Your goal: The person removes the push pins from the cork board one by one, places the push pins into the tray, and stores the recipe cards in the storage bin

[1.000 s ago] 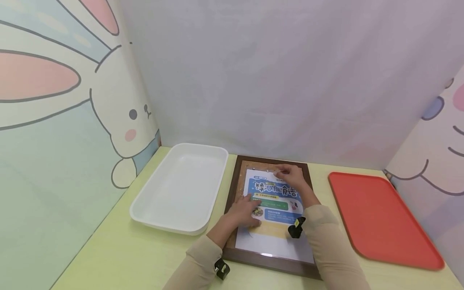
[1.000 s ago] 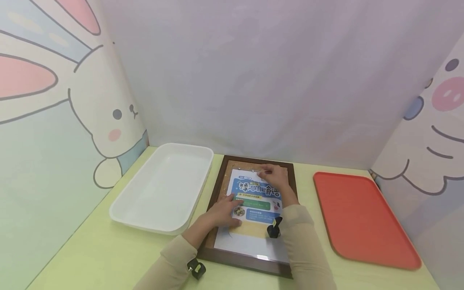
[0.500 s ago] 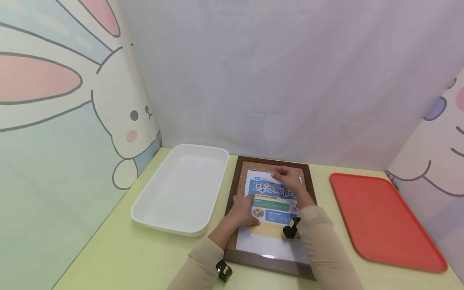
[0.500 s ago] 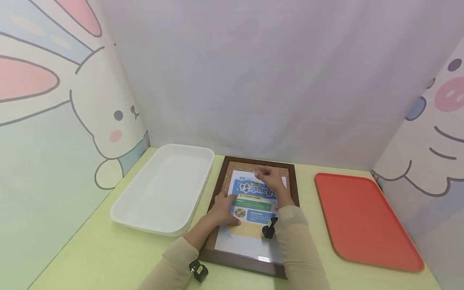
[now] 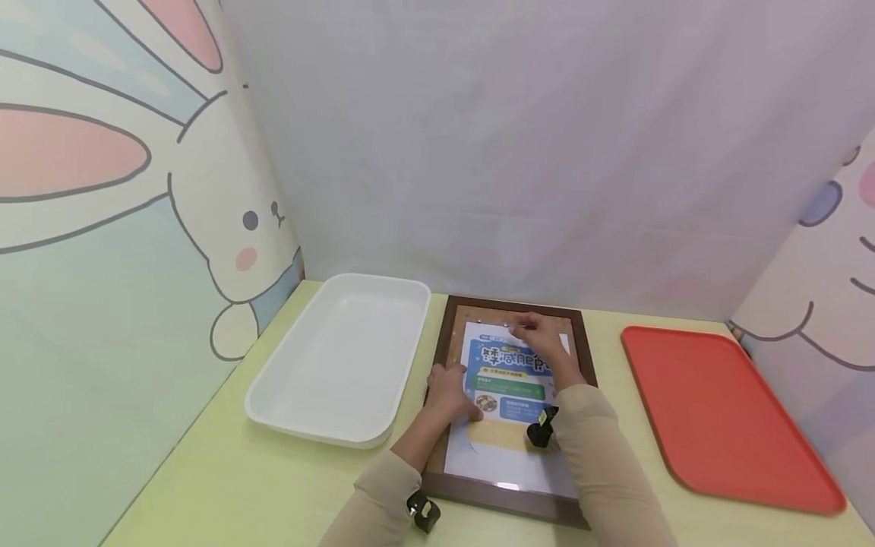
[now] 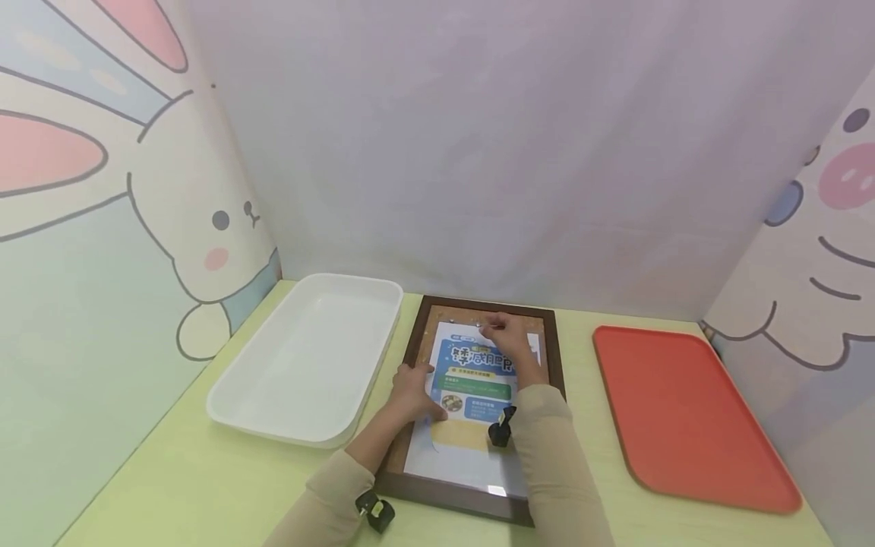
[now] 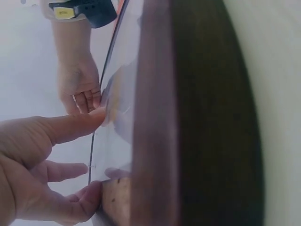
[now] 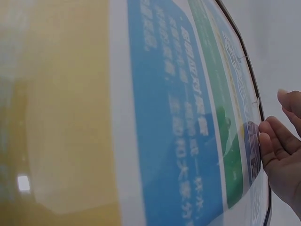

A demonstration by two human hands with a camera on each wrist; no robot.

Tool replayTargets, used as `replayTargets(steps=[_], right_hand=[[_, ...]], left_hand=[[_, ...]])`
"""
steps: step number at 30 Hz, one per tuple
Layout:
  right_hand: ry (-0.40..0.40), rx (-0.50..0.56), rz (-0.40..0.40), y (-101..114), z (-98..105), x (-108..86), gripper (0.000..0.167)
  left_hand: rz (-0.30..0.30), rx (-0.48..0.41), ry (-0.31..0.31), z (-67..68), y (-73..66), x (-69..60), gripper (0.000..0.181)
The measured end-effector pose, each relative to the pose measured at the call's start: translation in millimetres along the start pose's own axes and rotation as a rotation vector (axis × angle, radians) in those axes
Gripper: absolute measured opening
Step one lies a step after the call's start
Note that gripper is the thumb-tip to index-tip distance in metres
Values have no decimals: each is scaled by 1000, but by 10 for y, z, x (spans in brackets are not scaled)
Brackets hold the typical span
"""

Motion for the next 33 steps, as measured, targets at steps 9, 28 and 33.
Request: replayTargets(steps=[9, 28, 33], right_hand=[[-27, 21, -14, -13, -65, 62, 35], [-63, -22, 46, -27, -91, 93, 27], [-77, -46, 62, -28, -95, 116, 27]], left_hand=[[-6, -131, -4, 112, 96, 20, 81], [-19, -338, -16, 64, 209, 23, 58], [-38, -337, -17, 63, 220, 27, 51]])
Point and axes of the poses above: each hand's wrist, its own x-axis towards the middle knuckle, its own z-axis out of the back of the hand, y = z × x, the point moved 5 cm from there along x, towards the middle knuckle, and after that the axes turned 11 degrees about -z, right-handed, at the moved point
